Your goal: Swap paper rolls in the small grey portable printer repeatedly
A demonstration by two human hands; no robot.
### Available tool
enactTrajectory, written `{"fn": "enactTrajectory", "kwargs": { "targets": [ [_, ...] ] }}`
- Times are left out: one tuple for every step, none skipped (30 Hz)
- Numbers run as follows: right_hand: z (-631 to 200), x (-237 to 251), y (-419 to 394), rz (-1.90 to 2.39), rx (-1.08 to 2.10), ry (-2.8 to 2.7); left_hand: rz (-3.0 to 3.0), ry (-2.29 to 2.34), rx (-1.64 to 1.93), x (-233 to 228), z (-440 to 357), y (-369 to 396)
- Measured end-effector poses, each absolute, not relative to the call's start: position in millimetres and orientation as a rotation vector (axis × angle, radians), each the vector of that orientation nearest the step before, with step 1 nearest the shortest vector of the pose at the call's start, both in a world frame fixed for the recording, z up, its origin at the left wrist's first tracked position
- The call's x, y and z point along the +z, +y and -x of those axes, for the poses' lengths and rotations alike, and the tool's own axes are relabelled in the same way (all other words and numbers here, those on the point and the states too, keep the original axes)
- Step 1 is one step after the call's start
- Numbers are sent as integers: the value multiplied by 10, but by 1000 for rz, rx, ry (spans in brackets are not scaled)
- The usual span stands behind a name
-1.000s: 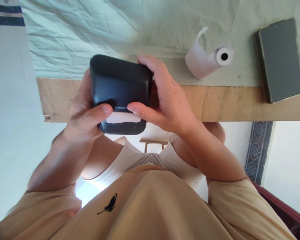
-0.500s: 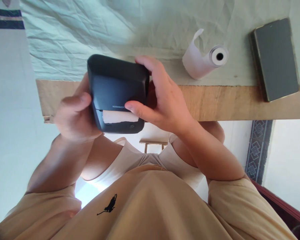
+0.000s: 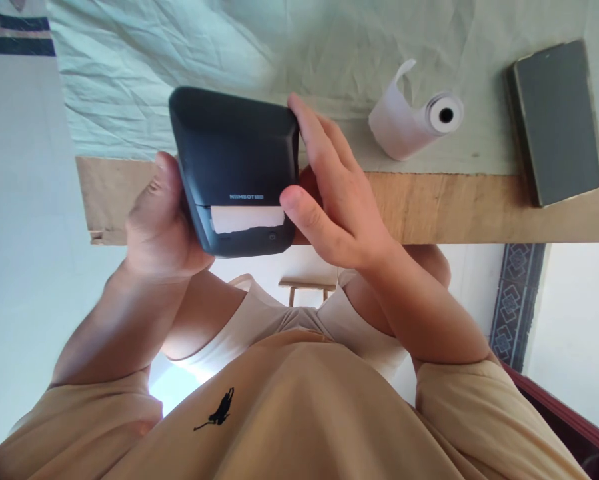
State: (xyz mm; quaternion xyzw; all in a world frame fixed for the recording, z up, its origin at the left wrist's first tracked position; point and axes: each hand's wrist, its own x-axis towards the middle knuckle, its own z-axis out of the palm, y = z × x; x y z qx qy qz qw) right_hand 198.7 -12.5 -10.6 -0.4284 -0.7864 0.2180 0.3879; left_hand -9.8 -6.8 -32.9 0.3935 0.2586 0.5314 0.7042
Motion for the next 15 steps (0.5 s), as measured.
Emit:
{"fn": "enactTrajectory", "kwargs": {
  "targets": [
    [-1993, -106, -129, 1072, 579, -2002, -855, 602, 1186, -308, 88, -82],
    [-1997, -110, -131, 1060, 602, -2002, -824, 638, 1193, -275, 74, -102],
    [-1999, -117, -130, 1048, 622, -2000, -777, 686, 1195, -233, 58, -127],
    [-2000, -126, -128, 1033, 637, -1997, -721, 740, 1194, -189, 41, -153],
    [-2000, -134, -125, 1011, 643, -1992, -677, 779, 1200, -148, 25, -177],
    [-1998, -141, -121, 993, 644, -1989, -653, 805, 1211, -115, 12, -196],
    [-1996, -145, -115, 979, 644, -1991, -641, 827, 1229, -96, 4, -210],
    [-1994, -146, -109, 971, 650, -1997, -648, 844, 1249, -89, 0, -218],
    [-1993, -145, -103, 967, 660, -2008, -657, 867, 1278, -93, 0, -222],
    [-1994, -142, -96, 964, 668, -2027, -670, 888, 1311, -106, 3, -221],
    [-1995, -139, -88, 959, 670, -2048, -682, 902, 1339, -122, 8, -217],
    [-1998, -137, -81, 954, 663, -2067, -691, 904, 1364, -137, 14, -211],
    [-2002, -136, -74, 949, 644, -2081, -695, 892, 1377, -149, 18, -205],
    [-2006, -136, -68, 949, 618, -2094, -697, 865, 1368, -155, 22, -198],
    [-2010, -138, -64, 951, 587, -2102, -695, 833, 1356, -155, 23, -191]
  ]
}}
